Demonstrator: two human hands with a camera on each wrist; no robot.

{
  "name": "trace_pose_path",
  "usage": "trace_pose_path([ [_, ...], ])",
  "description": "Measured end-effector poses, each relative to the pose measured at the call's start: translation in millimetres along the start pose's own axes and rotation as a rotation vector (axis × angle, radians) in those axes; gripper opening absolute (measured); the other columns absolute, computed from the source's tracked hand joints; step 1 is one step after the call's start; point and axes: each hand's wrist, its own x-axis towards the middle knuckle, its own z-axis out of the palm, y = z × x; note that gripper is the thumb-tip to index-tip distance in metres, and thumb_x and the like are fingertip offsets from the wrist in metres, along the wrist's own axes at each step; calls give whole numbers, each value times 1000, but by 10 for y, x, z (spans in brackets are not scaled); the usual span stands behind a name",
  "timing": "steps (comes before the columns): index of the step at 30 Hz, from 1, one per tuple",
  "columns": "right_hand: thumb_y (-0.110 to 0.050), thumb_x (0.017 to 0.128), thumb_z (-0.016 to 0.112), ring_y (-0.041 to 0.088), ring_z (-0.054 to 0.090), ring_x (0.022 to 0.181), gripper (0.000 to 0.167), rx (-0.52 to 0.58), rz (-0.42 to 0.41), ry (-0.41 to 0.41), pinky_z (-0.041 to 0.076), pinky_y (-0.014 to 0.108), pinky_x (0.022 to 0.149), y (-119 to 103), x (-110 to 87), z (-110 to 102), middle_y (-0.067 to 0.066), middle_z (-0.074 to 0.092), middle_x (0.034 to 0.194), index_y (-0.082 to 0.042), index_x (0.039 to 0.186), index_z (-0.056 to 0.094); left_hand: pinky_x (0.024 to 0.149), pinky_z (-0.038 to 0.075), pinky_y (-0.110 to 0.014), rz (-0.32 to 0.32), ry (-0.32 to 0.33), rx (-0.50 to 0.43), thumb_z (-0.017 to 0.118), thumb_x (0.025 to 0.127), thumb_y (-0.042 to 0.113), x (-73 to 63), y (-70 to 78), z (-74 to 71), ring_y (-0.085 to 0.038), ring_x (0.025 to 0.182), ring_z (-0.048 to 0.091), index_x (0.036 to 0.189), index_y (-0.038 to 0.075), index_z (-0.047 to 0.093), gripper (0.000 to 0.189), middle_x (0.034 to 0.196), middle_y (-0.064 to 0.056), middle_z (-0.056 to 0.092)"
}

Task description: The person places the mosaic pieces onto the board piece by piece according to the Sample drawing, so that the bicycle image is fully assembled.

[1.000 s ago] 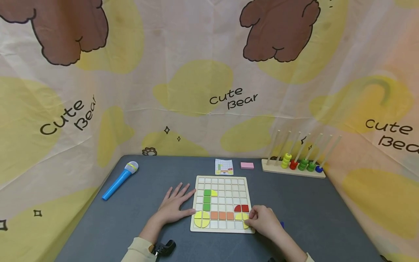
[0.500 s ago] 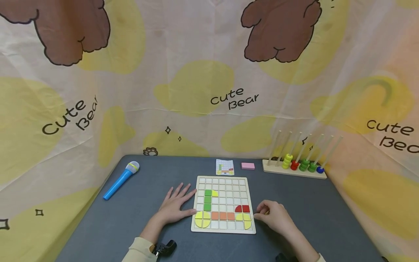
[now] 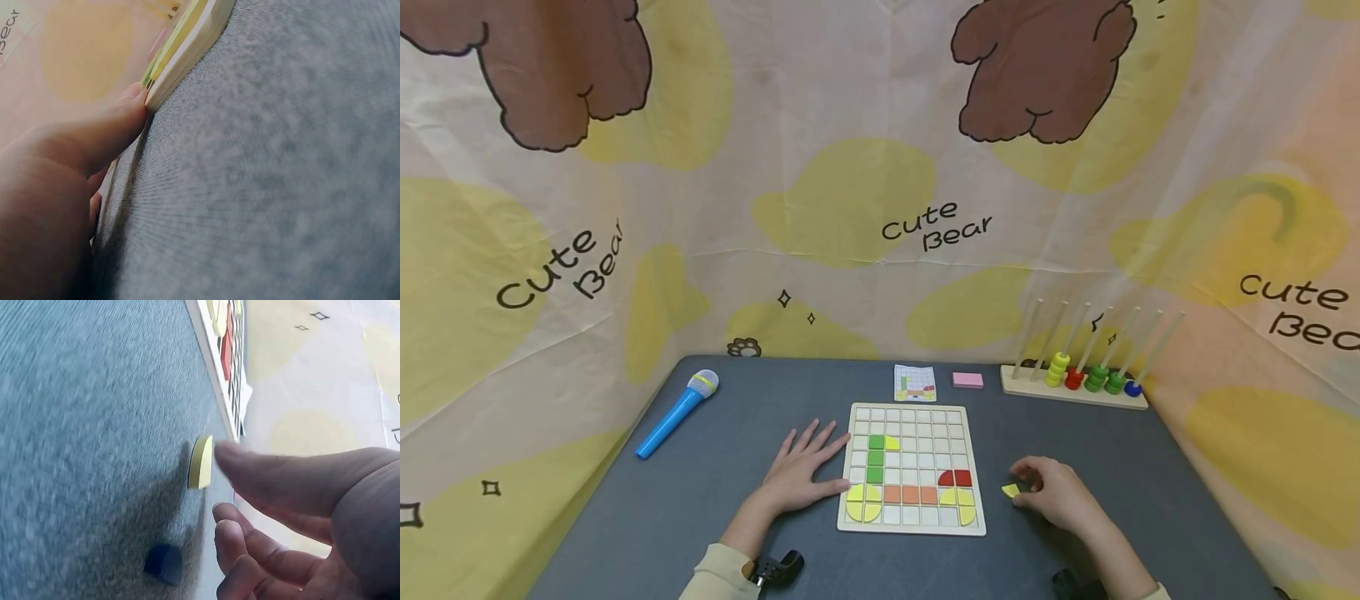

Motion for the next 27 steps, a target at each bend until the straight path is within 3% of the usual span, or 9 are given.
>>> trace_pose_path([
  [8,-12,80,85,16,54,79,26,-38,-14,-31,47,32,67,46,47,22,0,65,91,-12,105,77,122,3,-63,22,35,-21,59,86,73,6,-25,35,-35,156,15,157,33,38,85,167,-3,29],
  [17,-8,80,84,14,54,73,15,-37,-25,-14,46,31,64,50,40,51,-2,63,80,-13,92,76,122,3,-63,-1,-4,2,59,87,72,17,16,-4,-35,157,12,157,34,37,83,167,-2,27],
  [27,-15,79,87,15,52,66,20,47,-34,1,42,29,58,12,10,64,-2,59,70,-14,78,67,123,0,-62,-21,-26,10,57,87,73,2,11,-12,-33,157,9,158,36,34,83,168,1,24],
])
